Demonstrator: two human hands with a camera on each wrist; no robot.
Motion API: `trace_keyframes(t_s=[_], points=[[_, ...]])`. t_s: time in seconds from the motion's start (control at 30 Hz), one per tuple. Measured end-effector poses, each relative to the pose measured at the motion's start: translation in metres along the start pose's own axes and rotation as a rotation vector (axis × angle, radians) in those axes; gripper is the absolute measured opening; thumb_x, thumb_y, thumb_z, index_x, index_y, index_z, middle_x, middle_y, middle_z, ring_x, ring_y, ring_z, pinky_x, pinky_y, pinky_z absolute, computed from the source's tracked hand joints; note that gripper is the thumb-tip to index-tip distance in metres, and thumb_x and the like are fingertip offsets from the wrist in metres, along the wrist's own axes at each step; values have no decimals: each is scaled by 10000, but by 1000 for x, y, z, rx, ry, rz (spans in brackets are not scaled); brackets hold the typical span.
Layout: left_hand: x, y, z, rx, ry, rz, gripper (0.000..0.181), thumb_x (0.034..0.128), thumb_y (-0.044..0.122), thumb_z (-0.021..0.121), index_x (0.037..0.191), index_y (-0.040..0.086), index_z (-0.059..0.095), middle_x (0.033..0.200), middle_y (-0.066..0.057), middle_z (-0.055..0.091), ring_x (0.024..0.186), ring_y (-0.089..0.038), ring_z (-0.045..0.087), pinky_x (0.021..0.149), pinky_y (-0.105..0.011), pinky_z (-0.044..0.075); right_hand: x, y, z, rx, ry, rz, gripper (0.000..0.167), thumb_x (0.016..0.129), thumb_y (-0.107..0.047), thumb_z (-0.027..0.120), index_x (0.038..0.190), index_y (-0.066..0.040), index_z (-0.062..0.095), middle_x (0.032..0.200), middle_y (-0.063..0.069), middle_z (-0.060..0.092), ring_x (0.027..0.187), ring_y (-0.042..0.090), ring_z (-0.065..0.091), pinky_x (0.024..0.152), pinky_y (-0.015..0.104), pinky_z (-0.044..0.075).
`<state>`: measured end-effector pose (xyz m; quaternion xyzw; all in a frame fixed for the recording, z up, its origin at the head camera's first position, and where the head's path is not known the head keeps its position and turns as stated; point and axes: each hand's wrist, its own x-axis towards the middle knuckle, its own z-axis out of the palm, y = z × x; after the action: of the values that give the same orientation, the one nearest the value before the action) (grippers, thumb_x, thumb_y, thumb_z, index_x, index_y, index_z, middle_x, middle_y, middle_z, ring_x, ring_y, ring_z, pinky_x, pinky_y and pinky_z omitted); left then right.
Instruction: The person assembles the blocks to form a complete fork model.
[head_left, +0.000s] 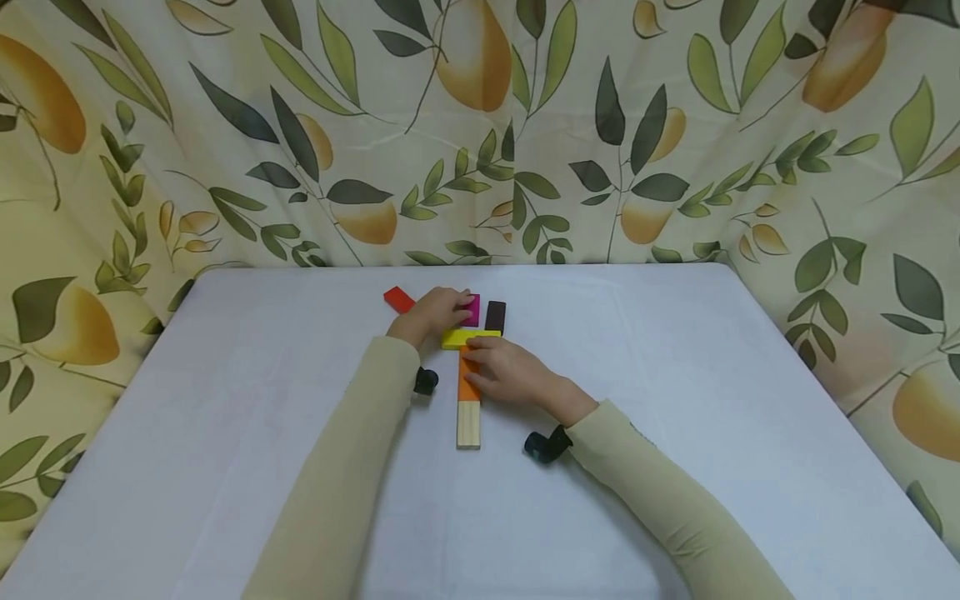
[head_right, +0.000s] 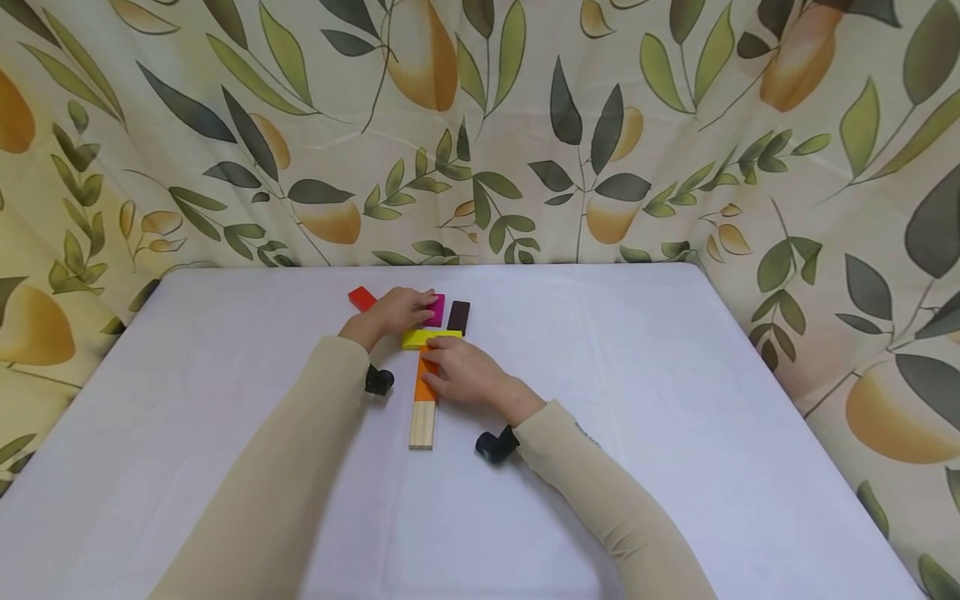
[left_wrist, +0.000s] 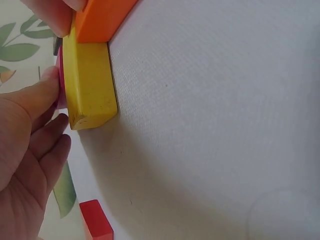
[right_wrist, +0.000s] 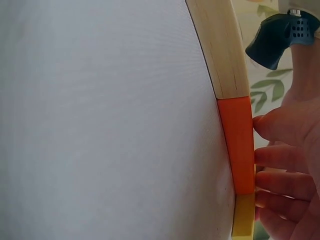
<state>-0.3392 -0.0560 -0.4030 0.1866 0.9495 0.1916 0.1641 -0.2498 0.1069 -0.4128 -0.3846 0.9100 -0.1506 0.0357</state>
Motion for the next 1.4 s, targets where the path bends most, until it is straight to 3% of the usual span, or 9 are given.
trace_keyframes(t_s=[1.2,1.4], points=[[-9,0,5,-4,16,26,464,931,248,541,1371,164,419,1412,-18,403,1271,-232,370,1019,-344,320,1,-1,-2,13,-9,-1,386,885,-240,608,1184,3,610,1257,149,533,1175,250,471,981,356,371],[-11,1,6,30,20,44,469,931,268,540,1371,155,422,1408,-16,405,1273,-226,367,1023,-334,314,1,-1,-2,9,-9,1,393,884,-245,609,1190,1,606,1258,150,531,1170,251,478,973,355,381]])
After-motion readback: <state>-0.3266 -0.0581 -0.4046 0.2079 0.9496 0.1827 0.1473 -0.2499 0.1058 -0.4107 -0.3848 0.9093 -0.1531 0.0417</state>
